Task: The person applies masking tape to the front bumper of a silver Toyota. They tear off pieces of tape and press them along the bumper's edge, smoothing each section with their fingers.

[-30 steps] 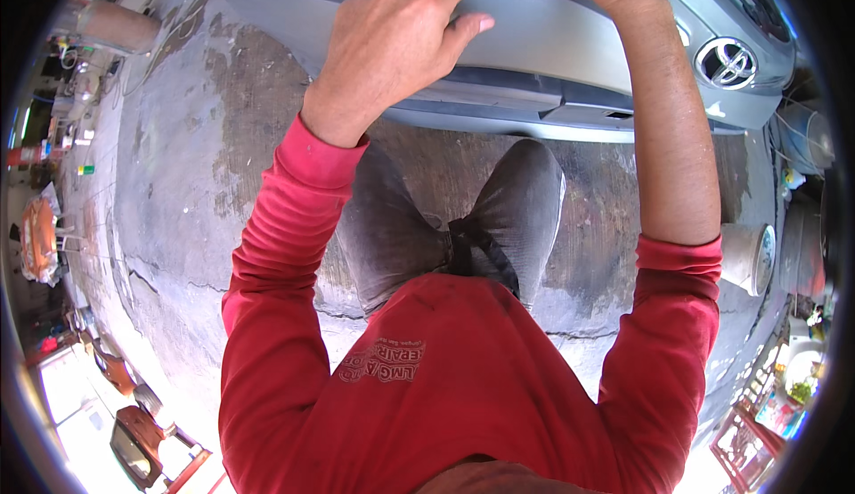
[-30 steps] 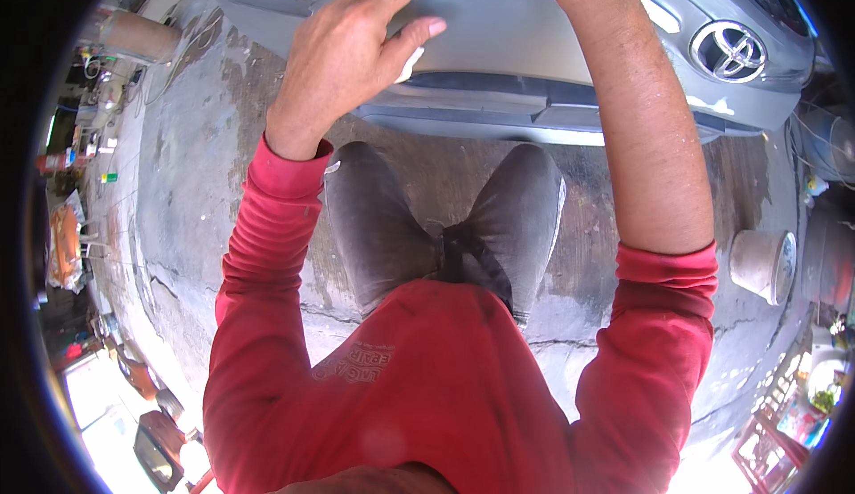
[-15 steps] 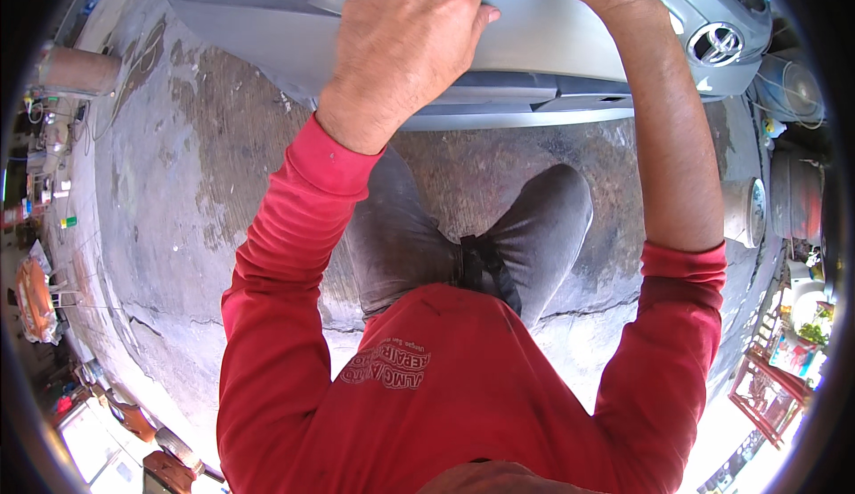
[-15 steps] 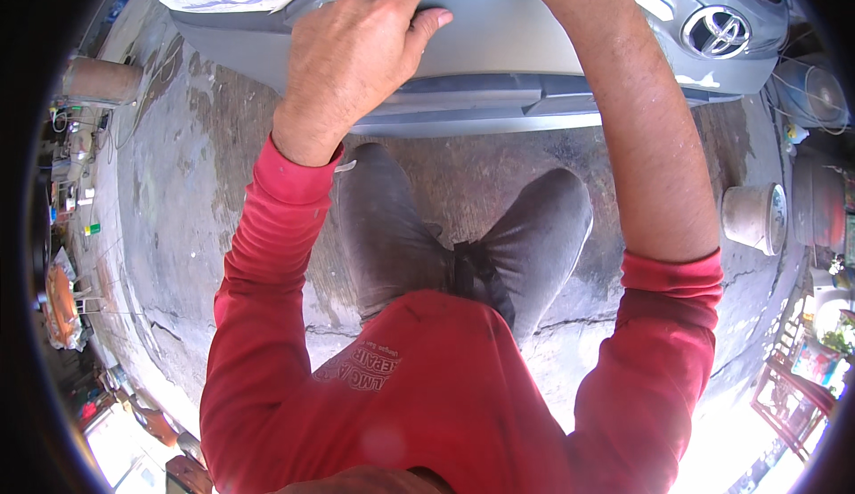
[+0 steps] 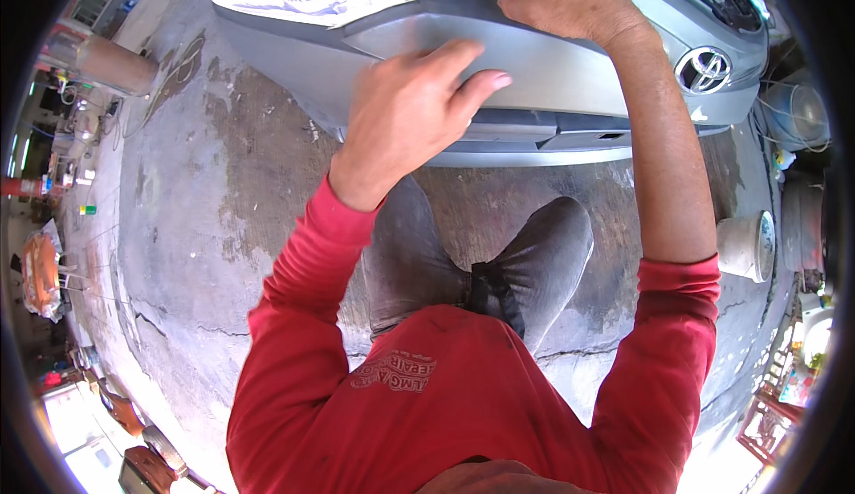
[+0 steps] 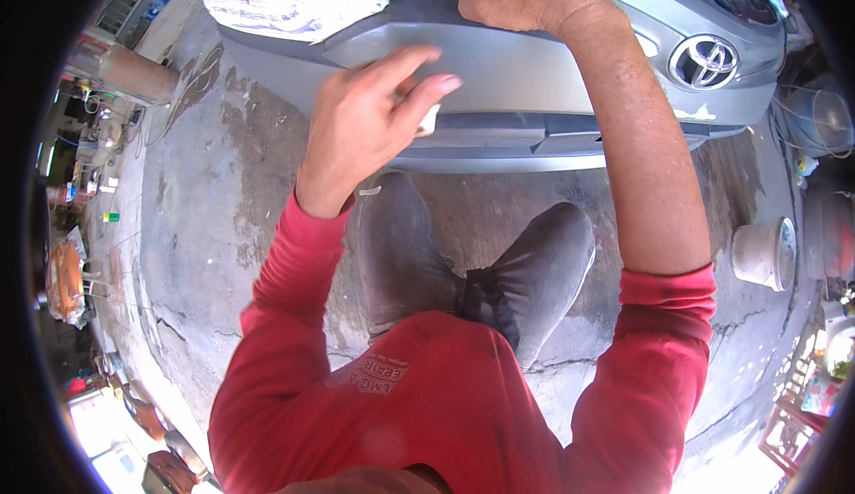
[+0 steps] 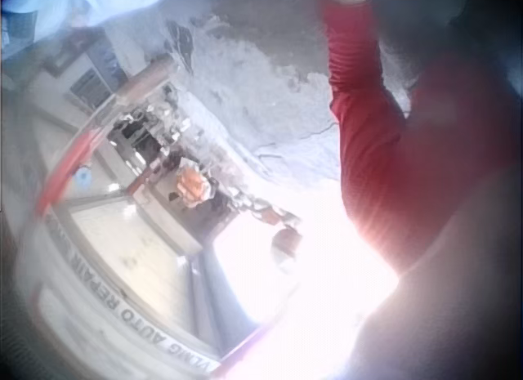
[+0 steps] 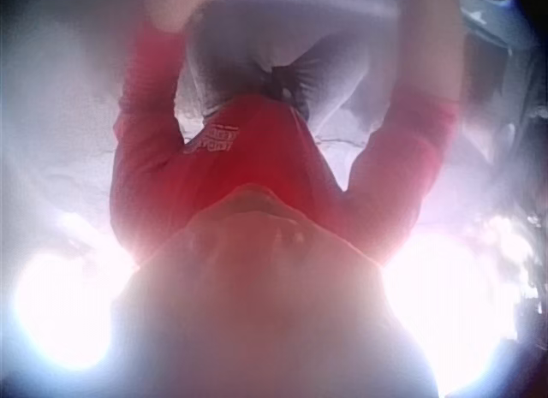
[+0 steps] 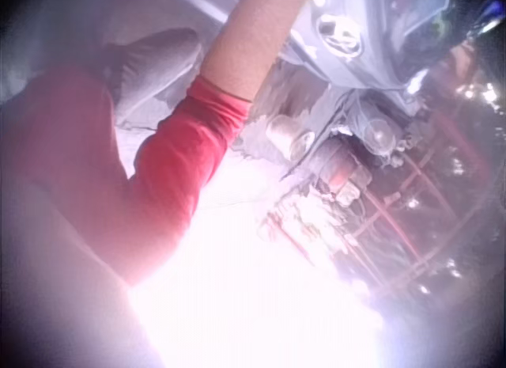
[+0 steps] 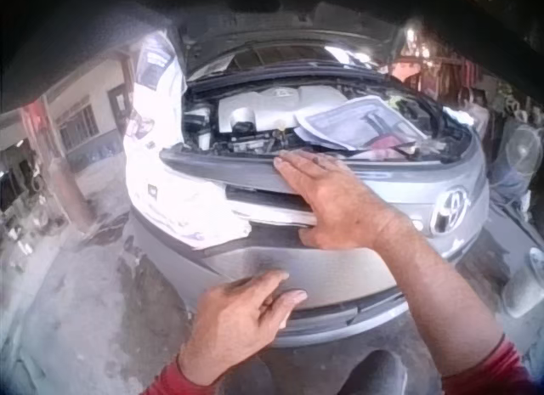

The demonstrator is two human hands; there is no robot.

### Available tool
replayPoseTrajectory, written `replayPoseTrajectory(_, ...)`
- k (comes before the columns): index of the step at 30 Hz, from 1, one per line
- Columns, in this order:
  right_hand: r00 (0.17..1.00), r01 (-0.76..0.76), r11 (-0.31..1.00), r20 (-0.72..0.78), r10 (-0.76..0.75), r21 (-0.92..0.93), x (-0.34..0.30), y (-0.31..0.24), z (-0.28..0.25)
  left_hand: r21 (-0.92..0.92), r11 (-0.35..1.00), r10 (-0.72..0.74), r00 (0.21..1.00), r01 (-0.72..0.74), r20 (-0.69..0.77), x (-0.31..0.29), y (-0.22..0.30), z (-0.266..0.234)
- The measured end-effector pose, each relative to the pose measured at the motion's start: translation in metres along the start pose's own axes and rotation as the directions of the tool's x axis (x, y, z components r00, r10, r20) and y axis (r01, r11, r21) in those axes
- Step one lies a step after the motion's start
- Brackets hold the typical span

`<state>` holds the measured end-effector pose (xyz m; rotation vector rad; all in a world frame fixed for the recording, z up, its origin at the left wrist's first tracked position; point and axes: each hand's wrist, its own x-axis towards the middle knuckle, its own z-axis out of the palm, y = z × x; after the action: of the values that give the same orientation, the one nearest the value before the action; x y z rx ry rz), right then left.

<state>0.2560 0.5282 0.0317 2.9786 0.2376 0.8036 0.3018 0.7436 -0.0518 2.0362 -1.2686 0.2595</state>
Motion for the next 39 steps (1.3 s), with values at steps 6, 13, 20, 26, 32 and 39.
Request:
replayPoseTrajectory(6,0.905,0.115,0.938,-0.424,0.036,0.327,-0.065,-0.042,0.038,-0.575,0.666,-0.511,0.852,0.475,0.112,-0.086,-0.045,0.005)
replayPoseTrajectory(13,0.880,-0.376,0.249,0.260,0.397,0.893,-0.120,-0.117,0.114,-0.500,0.826,-0.254,0.964,0.260,0.081,-0.104,-0.015,-0.005)
replayPoseTrajectory(20,0.866,-0.247,0.238,0.103,0.490,0.939,-0.123,-0.121,0.103,-0.278,0.956,-0.104,0.994,0.090,-0.037,-0.093,0.006,-0.006)
replayPoseTrajectory(26,0.856,-0.282,0.283,0.108,0.505,0.917,-0.133,-0.125,0.096,-0.334,0.933,-0.128,0.991,0.134,0.040,-0.089,0.000,-0.001)
replayPoseTrajectory(32,0.881,-0.269,0.396,0.059,0.469,0.878,-0.145,-0.125,0.092,-0.248,0.969,-0.023,0.998,0.007,-0.061,-0.079,-0.003,0.010)
replayPoseTrajectory(39,0.842,-0.186,0.254,0.021,0.539,0.949,-0.151,-0.124,0.085,-0.477,0.873,-0.200,0.968,0.105,-0.154,-0.076,-0.026,0.007)
